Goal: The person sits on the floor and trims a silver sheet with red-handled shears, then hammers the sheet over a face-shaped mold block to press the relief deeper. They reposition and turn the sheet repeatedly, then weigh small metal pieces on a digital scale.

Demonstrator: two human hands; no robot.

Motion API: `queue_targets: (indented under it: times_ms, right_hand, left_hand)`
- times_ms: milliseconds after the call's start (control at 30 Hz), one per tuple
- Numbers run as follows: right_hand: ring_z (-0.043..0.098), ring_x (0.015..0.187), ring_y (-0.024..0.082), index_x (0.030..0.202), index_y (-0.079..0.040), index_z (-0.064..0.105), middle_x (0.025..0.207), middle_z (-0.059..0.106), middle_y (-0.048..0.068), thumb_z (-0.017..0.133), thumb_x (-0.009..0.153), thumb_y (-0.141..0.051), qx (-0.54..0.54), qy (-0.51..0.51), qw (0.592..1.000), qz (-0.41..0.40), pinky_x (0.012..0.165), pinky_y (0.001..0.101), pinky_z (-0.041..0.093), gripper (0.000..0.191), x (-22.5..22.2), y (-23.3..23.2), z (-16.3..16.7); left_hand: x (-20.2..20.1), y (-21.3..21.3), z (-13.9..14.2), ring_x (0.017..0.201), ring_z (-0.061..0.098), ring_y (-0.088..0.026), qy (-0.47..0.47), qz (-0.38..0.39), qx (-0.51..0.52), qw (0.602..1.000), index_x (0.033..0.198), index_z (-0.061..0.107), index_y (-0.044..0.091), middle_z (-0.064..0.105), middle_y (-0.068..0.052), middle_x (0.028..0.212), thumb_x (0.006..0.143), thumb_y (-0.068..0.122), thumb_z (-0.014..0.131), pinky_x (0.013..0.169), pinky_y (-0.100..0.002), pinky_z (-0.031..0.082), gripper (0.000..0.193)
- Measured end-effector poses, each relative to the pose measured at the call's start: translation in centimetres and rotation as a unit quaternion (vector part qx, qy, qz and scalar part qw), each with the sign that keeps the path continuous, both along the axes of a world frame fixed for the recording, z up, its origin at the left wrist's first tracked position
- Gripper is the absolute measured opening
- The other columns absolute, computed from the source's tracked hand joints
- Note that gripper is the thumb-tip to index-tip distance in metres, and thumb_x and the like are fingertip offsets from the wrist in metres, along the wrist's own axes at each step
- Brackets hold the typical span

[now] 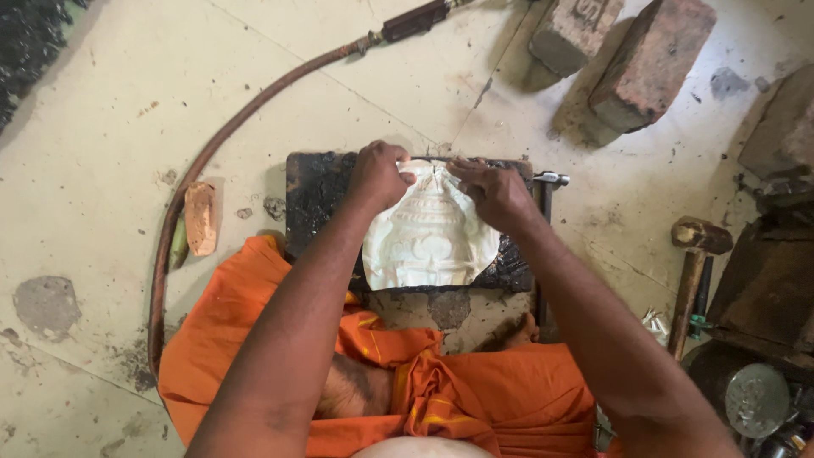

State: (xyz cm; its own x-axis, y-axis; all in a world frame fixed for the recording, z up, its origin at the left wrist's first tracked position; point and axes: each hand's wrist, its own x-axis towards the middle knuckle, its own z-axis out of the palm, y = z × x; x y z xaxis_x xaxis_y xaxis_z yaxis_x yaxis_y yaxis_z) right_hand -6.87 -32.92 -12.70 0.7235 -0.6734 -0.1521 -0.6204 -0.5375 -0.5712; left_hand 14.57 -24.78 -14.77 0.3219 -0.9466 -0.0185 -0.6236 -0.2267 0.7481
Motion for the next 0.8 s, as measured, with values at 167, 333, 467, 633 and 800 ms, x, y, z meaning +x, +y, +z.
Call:
queue_targets:
  times_ms: [167,333,467,633,800]
  right_hand:
    - [0.063,0.126,0.021,0.127,-0.021,0.072,0.135,0.066,0.001,0.069,0.093,-0.010,0.007,0.033,0.999,0.005,0.108,0.0349,0.049,0.036,0.4,-0.8,0.6]
    - [0.062,0.134,0.024,0.124,-0.020,0.074,0.134,0.069,0.001,0.073,0.093,-0.013,-0.023,-0.009,0.999,0.038,0.099,0.0336,0.059,0.032,1.0,-0.7,1.7]
    - [0.069,0.116,0.027,0.122,-0.019,0.073,0.142,0.060,0.001,0.078,0.085,-0.016,0.156,0.012,0.974,-0.161,0.095,0.0350,0.056,0.037,1.5,-0.4,4.3]
    - [0.071,0.107,0.016,0.127,-0.012,0.069,0.123,0.072,0.010,0.076,0.088,-0.015,0.173,-0.137,0.953,-0.206,0.092,0.0273,0.060,0.040,-1.4,1.0,8.6]
    - [0.060,0.081,0.009,0.109,-0.001,0.078,0.091,0.074,0.005,0.073,0.099,-0.011,0.199,-0.182,0.948,-0.166,0.073,0.0294,0.052,0.014,-5.4,5.2,10.2]
  left_hand:
    - [0.6,-1.0,-0.7,0.105,0.068,-0.035,0.009,-0.030,0.078,0.996,0.097,0.075,0.006,0.073,-0.018,0.104,0.070,0.022,0.092,0.092,-0.043,0.054,0.036]
    - [0.4,-0.8,-0.4,0.104,0.068,-0.036,0.004,-0.025,0.091,0.996,0.097,0.075,0.007,0.072,-0.018,0.108,0.068,0.023,0.093,0.091,-0.043,0.054,0.038]
    - [0.7,-0.4,2.5,0.106,0.070,-0.034,0.040,-0.007,0.114,0.993,0.105,0.075,0.010,0.074,-0.017,0.110,0.074,0.024,0.090,0.091,-0.041,0.055,0.037]
    - [-0.5,1.9,9.6,0.105,0.073,-0.025,0.152,-0.012,0.157,0.976,0.114,0.074,0.015,0.075,-0.011,0.116,0.080,0.021,0.082,0.090,-0.038,0.056,0.034]
    - [-2.5,6.9,14.1,0.106,0.070,-0.026,0.128,-0.113,0.095,0.981,0.112,0.075,0.009,0.072,-0.012,0.117,0.090,0.018,0.074,0.089,-0.039,0.054,0.024]
